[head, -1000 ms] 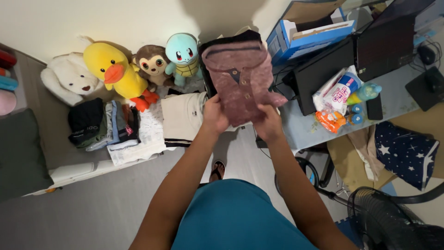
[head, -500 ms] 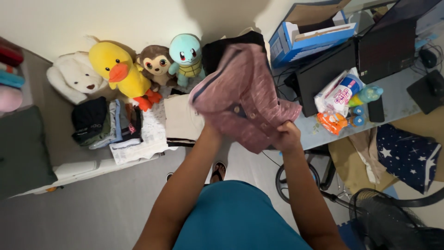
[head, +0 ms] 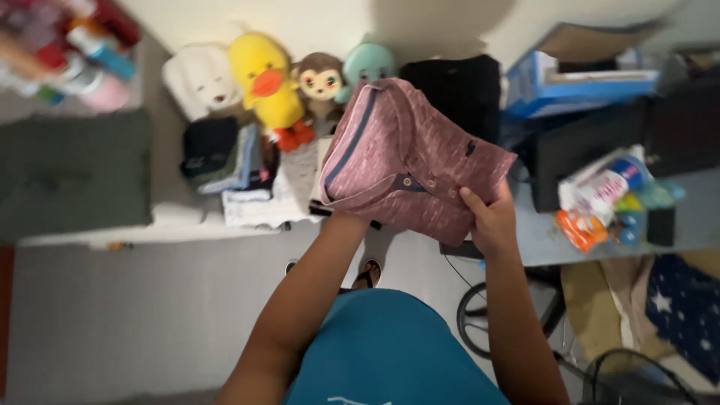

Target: Organizing and moving folded clothes from a shelf/closet to a dresser.

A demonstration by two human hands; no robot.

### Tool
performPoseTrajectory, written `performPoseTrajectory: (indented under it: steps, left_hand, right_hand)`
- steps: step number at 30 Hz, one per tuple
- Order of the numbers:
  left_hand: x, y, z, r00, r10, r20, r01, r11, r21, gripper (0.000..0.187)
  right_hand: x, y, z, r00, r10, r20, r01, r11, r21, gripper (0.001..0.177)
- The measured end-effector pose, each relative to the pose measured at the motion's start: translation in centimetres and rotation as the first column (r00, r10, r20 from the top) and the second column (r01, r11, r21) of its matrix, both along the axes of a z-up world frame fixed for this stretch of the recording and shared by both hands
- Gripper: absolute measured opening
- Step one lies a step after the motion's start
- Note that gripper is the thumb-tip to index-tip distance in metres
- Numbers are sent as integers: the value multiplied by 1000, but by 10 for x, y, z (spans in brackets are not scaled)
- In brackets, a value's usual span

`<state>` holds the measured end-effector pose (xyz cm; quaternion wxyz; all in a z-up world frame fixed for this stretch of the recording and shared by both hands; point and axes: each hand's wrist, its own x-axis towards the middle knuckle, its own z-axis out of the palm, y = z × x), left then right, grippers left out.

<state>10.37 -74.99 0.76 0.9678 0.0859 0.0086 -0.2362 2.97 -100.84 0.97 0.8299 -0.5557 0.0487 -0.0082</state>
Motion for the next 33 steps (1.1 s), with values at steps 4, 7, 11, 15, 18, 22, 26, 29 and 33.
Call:
performPoseTrajectory:
  steps: [4,7,11,15,18,22,26,29,33]
  left_hand:
    - [-21,42,11,997,68,-22,-67,996,56,71]
    - [-41,75,17,992,117,-48,-112,989,91,73]
    - [-69,131,25,979,195,-62,-185,973,139,76]
    - [-96,192,33,966,247,-79,-229,956,184,79]
    - [-123,248,34,951,274,-147,-231,939,255,84]
    - [-143,339,3,949,296,-108,-210,851,481,63]
    - [-141,422,23,956,295,9,-223,701,677,46]
    - [-127,487,18,918,328,224,-367,484,794,42]
    - [-107,551,20,818,300,490,-541,113,833,35]
  right_hand:
    - [11,35,8,991,95,94,-91,995,-40,58]
    - [17,68,13,982,170,81,-166,985,-44,59]
    - [25,119,11,961,254,109,-247,966,-75,56]
    - [28,174,14,934,340,113,-328,938,-111,53]
    - [29,220,13,914,381,140,-358,920,-161,56]
    - [19,293,19,910,401,106,-392,915,-92,56]
    - [10,369,30,905,404,136,-385,912,-143,55]
    - [13,425,27,877,445,180,-388,878,-281,56]
    - [21,490,24,855,465,231,-378,862,-338,53]
